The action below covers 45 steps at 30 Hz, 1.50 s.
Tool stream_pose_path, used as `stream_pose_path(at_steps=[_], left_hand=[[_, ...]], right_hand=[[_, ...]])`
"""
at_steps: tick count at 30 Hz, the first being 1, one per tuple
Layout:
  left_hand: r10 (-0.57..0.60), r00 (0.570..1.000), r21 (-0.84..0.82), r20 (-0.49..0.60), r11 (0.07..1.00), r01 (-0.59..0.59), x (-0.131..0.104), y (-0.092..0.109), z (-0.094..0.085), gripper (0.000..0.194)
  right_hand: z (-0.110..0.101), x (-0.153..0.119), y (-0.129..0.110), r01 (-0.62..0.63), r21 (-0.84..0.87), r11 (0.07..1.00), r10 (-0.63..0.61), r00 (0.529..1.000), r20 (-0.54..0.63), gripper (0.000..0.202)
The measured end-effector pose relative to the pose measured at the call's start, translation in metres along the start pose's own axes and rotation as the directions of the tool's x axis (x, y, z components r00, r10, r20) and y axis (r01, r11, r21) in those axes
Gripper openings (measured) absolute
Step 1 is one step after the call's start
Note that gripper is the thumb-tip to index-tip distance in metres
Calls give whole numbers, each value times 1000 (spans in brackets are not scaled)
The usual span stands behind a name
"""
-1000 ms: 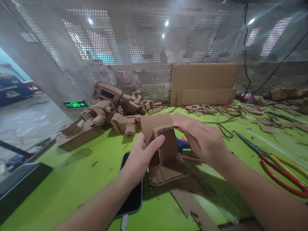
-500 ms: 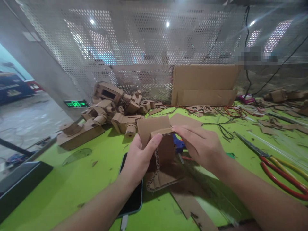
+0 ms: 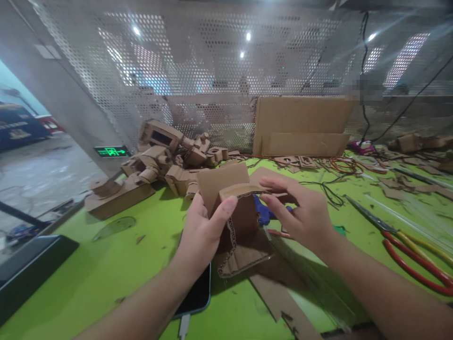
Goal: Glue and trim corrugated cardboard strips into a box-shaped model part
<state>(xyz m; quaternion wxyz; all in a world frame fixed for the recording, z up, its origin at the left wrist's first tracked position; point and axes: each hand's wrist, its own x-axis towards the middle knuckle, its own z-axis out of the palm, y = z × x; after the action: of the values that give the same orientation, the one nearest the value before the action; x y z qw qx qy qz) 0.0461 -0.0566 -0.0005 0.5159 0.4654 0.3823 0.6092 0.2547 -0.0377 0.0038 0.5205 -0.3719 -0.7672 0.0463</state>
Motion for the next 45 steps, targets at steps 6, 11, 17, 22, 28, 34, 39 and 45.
stream_pose_path(at_steps=[6, 11, 17, 22, 28, 34, 39, 45], left_hand=[[16, 1000, 23, -18, 1000, -15, 3, -4, -3, 72], [37, 999, -23, 9, 999, -37, 5, -7, -3, 67], [51, 999, 5, -2, 999, -51, 6, -11, -7, 61], [57, 998, -9, 8, 998, -56, 7, -11, -8, 61], [54, 999, 0, 9, 999, -54, 7, -9, -5, 66], [57, 997, 65, 44, 996, -59, 4, -7, -4, 67], [28, 998, 88, 61, 996, -34, 0, -9, -3, 68], [-15, 996, 75, 87, 997, 8, 1, -13, -4, 70]], right_hand=[[-1, 2, -2, -306, 73, 949, 295, 946, 133, 36], [6, 3, -4, -497, 265, 826, 449, 865, 223, 43], [8, 0, 2, -558, 348, 753, 462, 826, 323, 48], [6, 1, 1, -567, 365, 738, 443, 816, 371, 49], [6, 1, -4, -502, 298, 812, 410, 854, 320, 46], [1, -2, -6, -26, 84, 996, 10, 982, 190, 40], [-3, 1, -3, 145, 21, 989, -146, 969, 202, 39], [-2, 3, -4, 191, -6, 982, -187, 965, 184, 35]])
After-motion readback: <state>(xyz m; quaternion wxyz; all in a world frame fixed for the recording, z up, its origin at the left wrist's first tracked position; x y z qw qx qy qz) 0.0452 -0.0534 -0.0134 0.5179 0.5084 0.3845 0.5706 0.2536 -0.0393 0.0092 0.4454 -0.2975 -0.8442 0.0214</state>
